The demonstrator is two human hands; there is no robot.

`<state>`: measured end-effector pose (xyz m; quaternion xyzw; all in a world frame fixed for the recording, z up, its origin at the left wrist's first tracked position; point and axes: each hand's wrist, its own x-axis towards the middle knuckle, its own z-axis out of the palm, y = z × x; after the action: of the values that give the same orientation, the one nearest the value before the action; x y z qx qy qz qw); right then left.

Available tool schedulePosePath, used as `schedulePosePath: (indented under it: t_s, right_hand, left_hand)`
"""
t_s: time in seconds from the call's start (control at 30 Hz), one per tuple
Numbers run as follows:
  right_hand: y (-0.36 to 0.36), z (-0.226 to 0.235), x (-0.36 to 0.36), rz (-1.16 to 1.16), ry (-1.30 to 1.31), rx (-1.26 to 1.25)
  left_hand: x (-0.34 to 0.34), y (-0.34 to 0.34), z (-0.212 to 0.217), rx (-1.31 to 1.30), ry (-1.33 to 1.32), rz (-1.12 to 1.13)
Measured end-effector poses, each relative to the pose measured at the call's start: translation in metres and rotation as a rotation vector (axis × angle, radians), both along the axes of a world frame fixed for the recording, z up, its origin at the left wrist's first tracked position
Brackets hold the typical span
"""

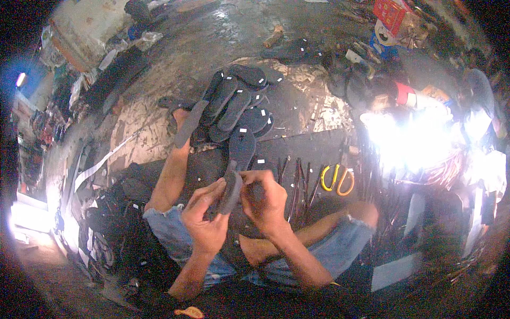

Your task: The person sits on the floor and assembles black sandals by inserting thin straps into pre-punched holes on the soles. They handle multiple sandals one at a time, threading and adjusting the straps by hand, then placing finished units aside.

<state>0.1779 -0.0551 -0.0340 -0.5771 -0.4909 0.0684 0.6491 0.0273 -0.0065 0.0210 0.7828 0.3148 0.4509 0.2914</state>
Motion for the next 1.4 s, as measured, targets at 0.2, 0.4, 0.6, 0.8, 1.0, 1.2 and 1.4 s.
schedulePosePath:
  t_s: [0.2,0.4,0.6,0.8,1.0,1.2,1.4]
  right_hand:
    - [-0.003,0.006,-0.002,0.089,0.038,-0.14]
    - [0.002,0.02,0.005,0.117,-0.001,-0.156]
    - [-0.016,-0.021,-0.017,0.247,0.438,-0.297]
    - [0.007,-0.013,0.005,0.032,0.21,-0.602]
    - [0.01,-0.043,0.059,0.012,-0.099,-0.807]
    - [-0.024,-0.158,0.136,-0.59,-0.405,-1.043]
    - [-0.021,-0.173,0.154,-0.602,-0.142,-0.978]
  left_hand:
    - [-0.008,0.002,-0.007,-0.104,-0.045,0.071]
    - [-0.013,0.009,-0.004,0.023,0.024,0.103]
    - [-0.028,0.015,-0.014,-0.735,-0.953,0.365]
    - [-0.086,-0.034,-0.016,-0.906,-0.481,0.412]
    - [-0.198,-0.03,-0.03,-1.182,-0.339,0.315]
    - [-0.283,-0.007,-0.032,-0.878,-1.037,0.424]
    - [-0.289,0.051,-0.028,-0.877,-1.236,-0.029]
